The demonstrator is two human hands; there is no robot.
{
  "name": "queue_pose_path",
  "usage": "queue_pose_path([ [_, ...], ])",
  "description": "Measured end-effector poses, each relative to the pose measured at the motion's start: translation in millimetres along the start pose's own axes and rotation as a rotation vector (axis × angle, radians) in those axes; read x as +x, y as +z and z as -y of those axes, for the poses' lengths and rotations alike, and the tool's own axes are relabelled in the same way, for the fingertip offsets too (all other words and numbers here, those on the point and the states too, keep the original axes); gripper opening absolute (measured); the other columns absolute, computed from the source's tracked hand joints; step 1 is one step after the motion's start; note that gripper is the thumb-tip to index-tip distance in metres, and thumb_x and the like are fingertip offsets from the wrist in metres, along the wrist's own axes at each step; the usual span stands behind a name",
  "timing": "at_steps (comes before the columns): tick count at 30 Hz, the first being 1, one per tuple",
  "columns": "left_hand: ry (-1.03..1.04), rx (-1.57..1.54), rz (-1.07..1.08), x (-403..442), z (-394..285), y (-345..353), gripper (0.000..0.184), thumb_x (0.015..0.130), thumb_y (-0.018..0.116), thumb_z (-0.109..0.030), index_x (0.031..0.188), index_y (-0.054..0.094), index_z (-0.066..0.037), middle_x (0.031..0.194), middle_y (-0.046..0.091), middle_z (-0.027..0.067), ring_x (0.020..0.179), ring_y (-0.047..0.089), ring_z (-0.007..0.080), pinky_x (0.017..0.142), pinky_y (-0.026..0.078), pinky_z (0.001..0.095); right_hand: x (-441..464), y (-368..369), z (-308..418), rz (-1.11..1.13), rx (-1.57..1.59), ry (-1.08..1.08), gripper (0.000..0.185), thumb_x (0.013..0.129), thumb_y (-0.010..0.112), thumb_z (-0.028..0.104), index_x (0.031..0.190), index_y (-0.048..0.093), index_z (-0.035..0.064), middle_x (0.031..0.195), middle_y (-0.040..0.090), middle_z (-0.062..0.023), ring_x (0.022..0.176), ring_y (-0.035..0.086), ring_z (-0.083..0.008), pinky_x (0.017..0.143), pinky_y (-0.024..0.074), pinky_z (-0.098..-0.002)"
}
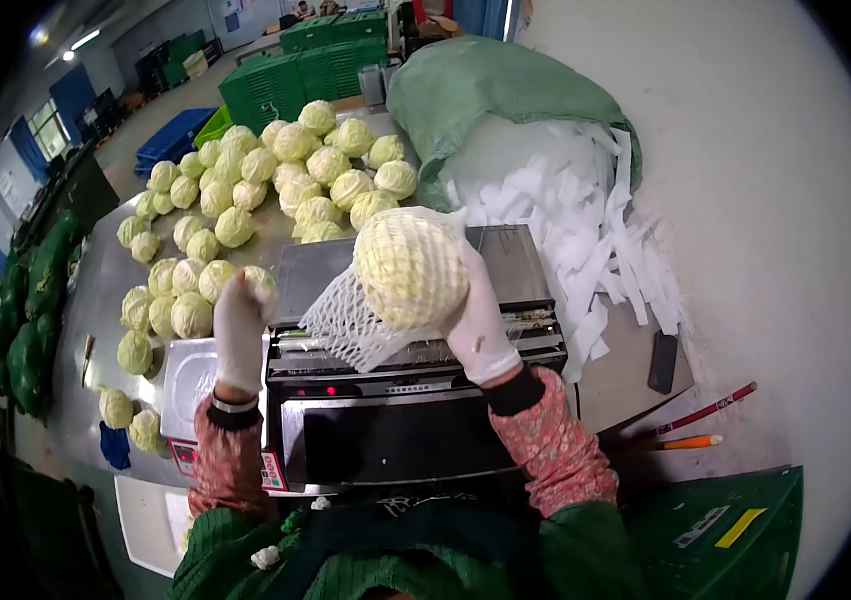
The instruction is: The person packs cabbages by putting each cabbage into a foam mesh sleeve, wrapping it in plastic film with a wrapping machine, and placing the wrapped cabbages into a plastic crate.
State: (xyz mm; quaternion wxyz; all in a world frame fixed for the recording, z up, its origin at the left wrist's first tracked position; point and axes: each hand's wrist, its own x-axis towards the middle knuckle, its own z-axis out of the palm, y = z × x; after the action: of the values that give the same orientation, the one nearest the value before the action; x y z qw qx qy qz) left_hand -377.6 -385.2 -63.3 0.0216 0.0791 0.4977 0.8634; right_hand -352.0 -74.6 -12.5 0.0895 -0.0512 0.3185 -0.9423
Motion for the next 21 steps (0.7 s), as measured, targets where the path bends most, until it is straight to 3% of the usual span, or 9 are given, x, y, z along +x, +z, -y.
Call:
queue_pose_path([
  [2,-0.046,0.067,-0.118,25,3,65,0.045,0.101,0.041,-0.036,0.13,0.052,-0.003,0.117,0.061,0.0139,0.105,0.057,0.0198,0.095,0.043,0.0322,19,-8,-7,0.027,0.017,0.031,0.047,0.099,0.044,0.037,0.135,0.048,0.0069,0.132,0.056,-0.0064,0.12,0.054,-0.0195,0.104,0.0418,-0.0372],
  [4,-0.061,0.435,0.166,31,7,107,0.054,0.101,0.043,-0.034,0.147,0.034,-0.008,0.145,0.04,0.0149,0.129,0.042,0.0233,0.106,0.036,0.0363,39,-21,-24,0.062,0.037,0.063,0.05,0.099,0.046,0.04,0.137,0.047,0.0078,0.132,0.056,-0.0063,0.121,0.054,-0.0189,0.103,0.0423,-0.0368],
  [6,-0.049,0.499,0.194,58,34,105,0.058,0.1,0.047,-0.032,0.15,0.027,-0.01,0.15,0.033,0.0132,0.133,0.038,0.0235,0.109,0.033,0.0374,46,-22,-31,-0.07,-0.105,0.023,0.053,0.099,0.047,0.042,0.138,0.045,0.0056,0.133,0.054,-0.0052,0.12,0.052,-0.0164,0.105,0.0387,-0.0339],
  [9,-0.202,0.364,0.293,79,44,80,0.066,0.097,0.052,-0.031,0.152,0.021,-0.012,0.152,0.029,0.0116,0.135,0.036,0.0232,0.111,0.031,0.0372,76,-101,-36,0.038,-0.964,-0.004,0.058,0.098,0.053,0.039,0.136,0.04,-0.0022,0.127,0.054,-0.0107,0.118,0.05,-0.0151,0.101,0.0392,-0.0331],
  [11,-0.32,0.134,0.358,86,58,66,0.066,0.097,0.051,-0.026,0.153,0.018,-0.013,0.155,0.024,0.0115,0.142,0.023,0.0233,0.114,0.023,0.0355,63,-80,-29,-0.03,-0.932,-0.138,0.059,0.096,0.057,0.035,0.136,0.039,-0.0041,0.129,0.051,-0.0131,0.118,0.049,-0.0173,0.101,0.0384,-0.0335],
  [16,-0.308,0.106,0.352,77,75,79,0.068,0.099,0.049,-0.034,0.154,0.013,-0.014,0.156,0.02,0.0103,0.142,0.022,0.0236,0.115,0.022,0.0359,75,-74,-47,-0.032,-1.011,-0.437,0.069,0.088,0.069,0.029,0.138,0.035,-0.0056,0.129,0.046,-0.0218,0.121,0.045,-0.0288,0.104,0.0349,-0.0391],
  [18,-0.341,0.024,0.305,78,84,69,0.067,0.099,0.048,-0.038,0.153,0.017,-0.013,0.151,0.031,0.011,0.139,0.029,0.0223,0.112,0.03,0.0364,79,-71,-51,-0.071,-1.195,-0.573,0.067,0.087,0.07,0.03,0.133,0.04,-0.0065,0.125,0.05,-0.0247,0.118,0.049,-0.0314,0.101,0.0379,-0.0384],
  [20,-0.352,0.073,0.376,89,89,43,0.068,0.1,0.045,-0.04,0.153,0.016,-0.01,0.152,0.029,0.0127,0.14,0.028,0.0228,0.113,0.028,0.0358,80,-66,-42,-0.091,-1.137,-0.42,0.054,0.088,0.069,0.03,0.123,0.05,-0.008,0.114,0.06,-0.0199,0.106,0.059,-0.0268,0.094,0.0443,-0.0358],
  [21,-0.179,0.511,0.428,89,78,37,0.069,0.1,0.043,-0.042,0.153,0.014,-0.009,0.154,0.026,0.0134,0.14,0.03,0.0241,0.114,0.027,0.036,77,-63,-34,-0.047,-1.051,-0.312,0.054,0.09,0.067,0.03,0.124,0.05,-0.0079,0.116,0.06,-0.0184,0.108,0.058,-0.0242,0.094,0.0441,-0.0351],
])
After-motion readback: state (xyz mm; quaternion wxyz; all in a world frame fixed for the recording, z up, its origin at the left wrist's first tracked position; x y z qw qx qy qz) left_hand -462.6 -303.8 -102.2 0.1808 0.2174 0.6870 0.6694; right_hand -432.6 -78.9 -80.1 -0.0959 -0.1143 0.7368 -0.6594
